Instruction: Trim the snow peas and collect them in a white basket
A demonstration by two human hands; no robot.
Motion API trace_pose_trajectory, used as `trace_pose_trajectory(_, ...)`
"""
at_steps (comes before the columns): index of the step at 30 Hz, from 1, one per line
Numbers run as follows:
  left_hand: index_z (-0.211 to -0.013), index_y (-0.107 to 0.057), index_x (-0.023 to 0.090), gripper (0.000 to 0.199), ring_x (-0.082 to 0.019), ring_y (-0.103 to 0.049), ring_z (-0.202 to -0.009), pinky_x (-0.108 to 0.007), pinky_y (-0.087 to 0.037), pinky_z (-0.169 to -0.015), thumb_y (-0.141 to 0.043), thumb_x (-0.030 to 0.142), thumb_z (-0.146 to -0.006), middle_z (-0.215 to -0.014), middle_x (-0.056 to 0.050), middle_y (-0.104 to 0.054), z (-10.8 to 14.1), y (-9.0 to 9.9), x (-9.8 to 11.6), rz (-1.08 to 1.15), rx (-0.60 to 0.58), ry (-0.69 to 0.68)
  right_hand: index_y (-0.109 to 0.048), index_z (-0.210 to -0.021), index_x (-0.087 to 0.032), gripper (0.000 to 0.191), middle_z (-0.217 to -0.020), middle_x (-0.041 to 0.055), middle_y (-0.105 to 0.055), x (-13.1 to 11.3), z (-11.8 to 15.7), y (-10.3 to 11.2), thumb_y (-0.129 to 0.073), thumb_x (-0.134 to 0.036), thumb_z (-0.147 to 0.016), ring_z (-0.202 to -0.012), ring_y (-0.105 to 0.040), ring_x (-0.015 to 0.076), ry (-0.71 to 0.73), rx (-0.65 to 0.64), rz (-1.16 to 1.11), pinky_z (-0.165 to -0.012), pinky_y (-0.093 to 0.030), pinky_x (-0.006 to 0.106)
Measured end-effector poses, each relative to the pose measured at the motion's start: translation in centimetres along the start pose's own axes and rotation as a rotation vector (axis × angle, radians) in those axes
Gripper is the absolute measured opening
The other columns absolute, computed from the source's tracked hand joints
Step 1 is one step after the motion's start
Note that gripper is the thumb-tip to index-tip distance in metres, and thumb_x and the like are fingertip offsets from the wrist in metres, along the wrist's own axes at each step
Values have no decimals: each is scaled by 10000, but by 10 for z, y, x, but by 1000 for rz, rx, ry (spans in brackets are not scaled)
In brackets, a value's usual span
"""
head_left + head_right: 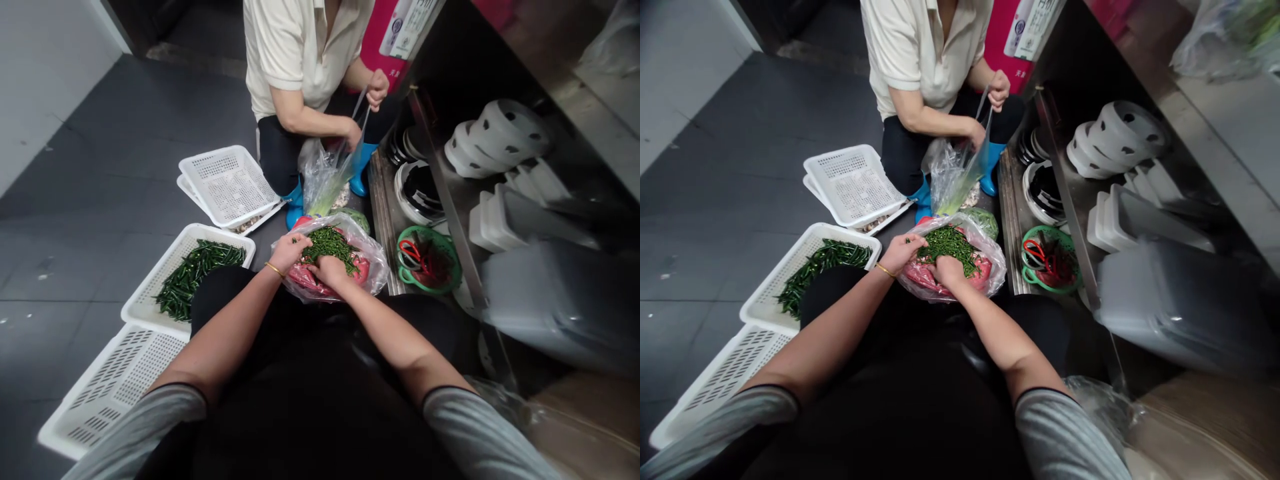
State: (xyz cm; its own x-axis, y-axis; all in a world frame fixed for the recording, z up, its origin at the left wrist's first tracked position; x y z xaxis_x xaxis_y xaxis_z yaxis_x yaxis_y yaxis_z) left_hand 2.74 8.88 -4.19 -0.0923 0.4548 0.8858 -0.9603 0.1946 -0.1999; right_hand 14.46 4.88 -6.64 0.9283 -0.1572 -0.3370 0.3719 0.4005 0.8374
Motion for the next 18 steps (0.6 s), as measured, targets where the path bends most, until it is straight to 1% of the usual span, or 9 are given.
trace_pose_trajectory(3, -540, -603, 153, 136, -71, -371, -458, -205, -243, -470, -706, 204, -613, -462, 43, -488, 1, 4, 6, -101, 39, -67, -630, -756, -129, 135, -865, 143, -700, 6, -3, 2, -574, -232, -822, -853, -665, 220, -23, 17, -181, -780, -502, 294)
trace_pose_trajectory(5, -513, -612, 157, 144, -88, -410, -508, -204, -277, -494, -740, 198, -564, -511, 23, -545, 1, 3, 7, -186, 27, -98, -590, -738, -144, 154, -734, 89, -686, 12, -3, 9, -520, -231, -845, -694, -670, 176, -23, 9, -345, -668, -531, 264)
trace_pose_trajectory(6, -514, -621, 160, 146, -96, -419, -521, -204, -286, -499, -754, 210, -549, -521, 17, -559, 2, -1, 8, -247, -5, -114, -569, -751, -151, 164, -680, 62, -669, 13, -2, 12, -489, -245, -859, -616, -656, 155, -19, 1, -431, -608, -537, 252)
trace_pose_trajectory(8, -524, -634, 166, 156, -105, -427, -523, -205, -291, -498, -760, 253, -555, -517, 13, -563, 3, -14, 10, -387, -116, -164, -525, -789, -166, 167, -618, 20, -635, 12, 2, 19, -427, -266, -879, -513, -619, 122, -4, -14, -589, -526, -539, 234)
trace_pose_trajectory(10, -518, -624, 168, 175, -102, -422, -509, -201, -286, -494, -737, 280, -590, -502, 17, -547, 7, -29, 11, -511, -267, -221, -488, -786, -177, 144, -585, -9, -607, 4, 9, 22, -412, -270, -866, -471, -596, 107, 23, -37, -711, -489, -537, 224)
trace_pose_trajectory(14, -489, -593, 165, 202, -89, -400, -469, -194, -276, -485, -706, 265, -623, -455, 29, -503, 26, -53, 7, -635, -591, -220, -480, -722, -174, 144, -513, -30, -569, -10, 30, 9, -480, -290, -807, -430, -573, 114, 95, -148, -868, -449, -520, 223)
trace_pose_trajectory(16, -530, -622, 167, 159, -94, -425, -487, -192, -297, -496, -713, 259, -624, -486, 22, -529, 37, -58, 9, -606, -683, -201, -501, -782, -170, 159, -561, -17, -600, -8, 40, 7, -450, -309, -841, -466, -593, 122, 140, -167, -956, -469, -523, 231)
trace_pose_trajectory(17, -558, -639, 167, 137, -97, -438, -500, -192, -309, -501, -722, 258, -618, -510, 16, -545, 40, -58, 12, -571, -698, -188, -515, -831, -170, 186, -609, -4, -626, -3, 43, 9, -412, -317, -875, -501, -611, 126, 153, -164, -949, -491, -526, 235)
trace_pose_trajectory(18, -583, -648, 166, 128, -97, -442, -503, -193, -313, -498, -730, 259, -613, -525, 10, -551, 42, -57, 14, -527, -697, -166, -533, -875, -171, 223, -664, 8, -652, 7, 43, 11, -378, -329, -907, -542, -628, 128, 147, -148, -863, -521, -529, 237)
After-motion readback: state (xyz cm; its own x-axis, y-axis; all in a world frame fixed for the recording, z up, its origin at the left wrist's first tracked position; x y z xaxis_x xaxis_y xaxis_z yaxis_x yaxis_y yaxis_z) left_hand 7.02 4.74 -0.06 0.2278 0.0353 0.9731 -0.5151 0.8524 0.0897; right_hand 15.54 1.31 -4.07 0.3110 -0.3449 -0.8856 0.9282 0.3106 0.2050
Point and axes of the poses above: each hand's wrist, its own z-axis away from the middle knuckle, its own y-axis out of the back of the hand, x = y × z, the point moved 10 cm from there along -z, towards the middle knuckle
